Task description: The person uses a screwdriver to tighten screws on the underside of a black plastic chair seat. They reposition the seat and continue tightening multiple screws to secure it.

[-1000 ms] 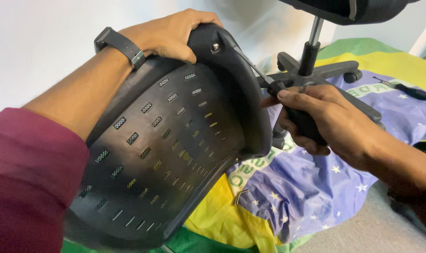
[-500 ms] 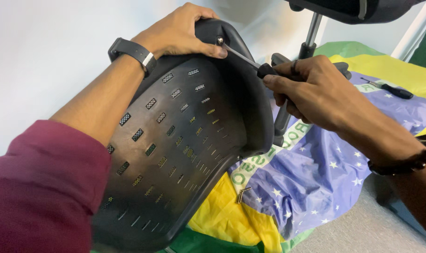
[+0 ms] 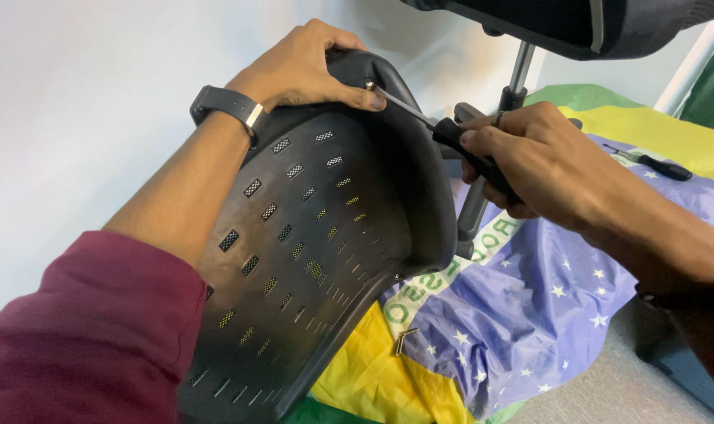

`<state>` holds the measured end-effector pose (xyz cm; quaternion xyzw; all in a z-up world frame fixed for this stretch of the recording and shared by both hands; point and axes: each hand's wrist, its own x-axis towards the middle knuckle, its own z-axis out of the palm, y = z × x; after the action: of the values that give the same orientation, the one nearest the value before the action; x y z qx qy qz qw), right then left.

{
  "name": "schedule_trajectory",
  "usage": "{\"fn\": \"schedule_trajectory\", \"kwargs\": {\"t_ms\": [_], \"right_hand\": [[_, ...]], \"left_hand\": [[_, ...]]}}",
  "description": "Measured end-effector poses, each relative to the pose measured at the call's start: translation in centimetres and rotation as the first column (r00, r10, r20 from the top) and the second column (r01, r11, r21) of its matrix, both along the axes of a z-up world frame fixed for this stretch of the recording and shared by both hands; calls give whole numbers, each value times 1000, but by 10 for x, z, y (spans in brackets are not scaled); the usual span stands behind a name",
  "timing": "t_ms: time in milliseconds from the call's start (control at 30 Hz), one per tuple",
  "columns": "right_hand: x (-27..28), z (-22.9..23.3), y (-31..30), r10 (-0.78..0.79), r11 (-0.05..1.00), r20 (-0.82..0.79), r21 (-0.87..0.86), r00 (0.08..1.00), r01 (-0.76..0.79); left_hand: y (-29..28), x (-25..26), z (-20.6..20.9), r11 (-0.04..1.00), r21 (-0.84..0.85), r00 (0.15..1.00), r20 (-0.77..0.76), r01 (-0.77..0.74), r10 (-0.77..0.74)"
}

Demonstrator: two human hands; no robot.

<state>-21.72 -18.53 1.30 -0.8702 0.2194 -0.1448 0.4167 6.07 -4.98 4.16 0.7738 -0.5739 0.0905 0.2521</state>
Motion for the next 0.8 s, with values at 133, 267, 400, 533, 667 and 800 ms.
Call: {"fn": "schedule_trajectory", "kwargs": {"t_ms": [133, 267, 400, 533, 667, 800], "right_hand": [[2, 1, -5, 56, 993, 16, 102, 998, -58], [3, -3, -5, 89, 951, 171, 277, 981, -135], [11, -9, -8, 94, 871, 178, 461, 980, -167], [16, -7, -10, 93, 837, 144, 525, 985, -156], [10, -4, -9, 94, 964, 92, 239, 991, -113], [11, -4, -11, -81, 974, -12, -214, 997, 77]], "left_hand": [[-1, -1, -1, 1000, -31, 1000, -11, -1, 1], [2, -3, -2, 998, -34, 999, -13, -52, 52], [6, -6, -2, 997, -65, 998, -44, -48, 45], [6, -8, -1, 997, -60, 997, -51, -57, 54], [7, -9, -1, 996, -46, 997, -8, -71, 70], [6, -7, -2, 996, -44, 996, 19, -81, 82]]}}
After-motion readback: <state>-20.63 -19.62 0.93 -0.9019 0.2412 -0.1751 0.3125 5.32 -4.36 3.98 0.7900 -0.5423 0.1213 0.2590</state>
